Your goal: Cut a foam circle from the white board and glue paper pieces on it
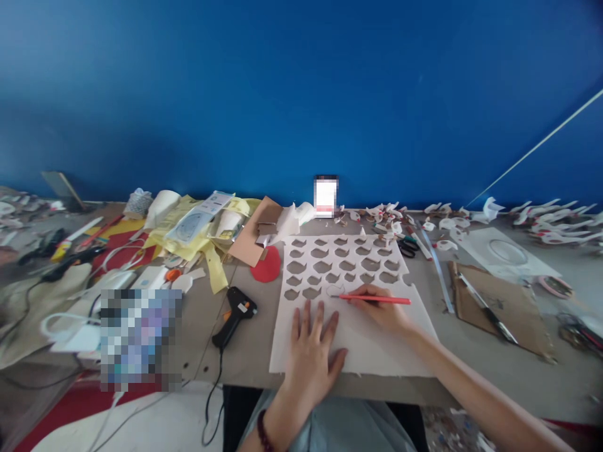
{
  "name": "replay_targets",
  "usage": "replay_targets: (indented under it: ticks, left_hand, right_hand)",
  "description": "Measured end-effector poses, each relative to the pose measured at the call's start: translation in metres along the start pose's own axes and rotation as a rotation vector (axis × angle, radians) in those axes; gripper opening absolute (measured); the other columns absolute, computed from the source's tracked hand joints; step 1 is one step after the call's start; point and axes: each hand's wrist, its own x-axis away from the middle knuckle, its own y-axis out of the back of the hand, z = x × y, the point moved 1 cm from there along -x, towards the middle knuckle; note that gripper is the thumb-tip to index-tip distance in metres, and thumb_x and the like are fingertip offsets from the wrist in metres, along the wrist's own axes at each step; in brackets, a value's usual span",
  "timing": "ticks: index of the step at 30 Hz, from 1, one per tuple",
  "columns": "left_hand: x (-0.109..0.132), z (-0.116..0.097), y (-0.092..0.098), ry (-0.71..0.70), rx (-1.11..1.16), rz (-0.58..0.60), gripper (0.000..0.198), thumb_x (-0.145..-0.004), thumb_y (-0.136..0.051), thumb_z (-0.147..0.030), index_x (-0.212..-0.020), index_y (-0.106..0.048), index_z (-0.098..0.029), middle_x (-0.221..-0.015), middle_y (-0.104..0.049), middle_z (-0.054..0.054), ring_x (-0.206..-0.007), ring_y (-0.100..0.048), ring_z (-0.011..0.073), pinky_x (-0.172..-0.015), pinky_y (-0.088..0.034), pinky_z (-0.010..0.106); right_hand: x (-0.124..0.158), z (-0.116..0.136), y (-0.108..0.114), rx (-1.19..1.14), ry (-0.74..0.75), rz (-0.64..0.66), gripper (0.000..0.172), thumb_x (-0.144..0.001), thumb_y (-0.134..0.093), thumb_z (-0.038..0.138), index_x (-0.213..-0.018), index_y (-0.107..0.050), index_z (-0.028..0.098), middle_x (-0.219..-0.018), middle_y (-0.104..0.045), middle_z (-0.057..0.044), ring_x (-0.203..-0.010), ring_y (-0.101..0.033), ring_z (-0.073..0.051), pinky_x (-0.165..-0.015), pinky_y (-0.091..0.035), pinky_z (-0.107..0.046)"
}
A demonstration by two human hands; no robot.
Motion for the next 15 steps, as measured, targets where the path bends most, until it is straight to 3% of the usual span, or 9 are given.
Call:
replay_targets:
  ticks: [15]
  left_hand:
    - [-0.0009, 0.0004, 0.0011, -0.001, 0.009, 0.01, 0.062, -0.089, -0.044, -0.048, -0.146, -0.03, -0.026, -0.153, -0.028, 0.008, -0.14, -0.02, 0.0371, -0.109, -0.027, 0.056]
  right_hand:
    - [0.0, 0.0026, 0.0028, 0.04, 0.008, 0.027, 0.016, -0.082, -0.061, 0.033, -0.086, -0.071, 0.022, -0.084, -0.073, -0.006, -0.076, -0.064, -0.023, -0.066, -0.049, -0.033]
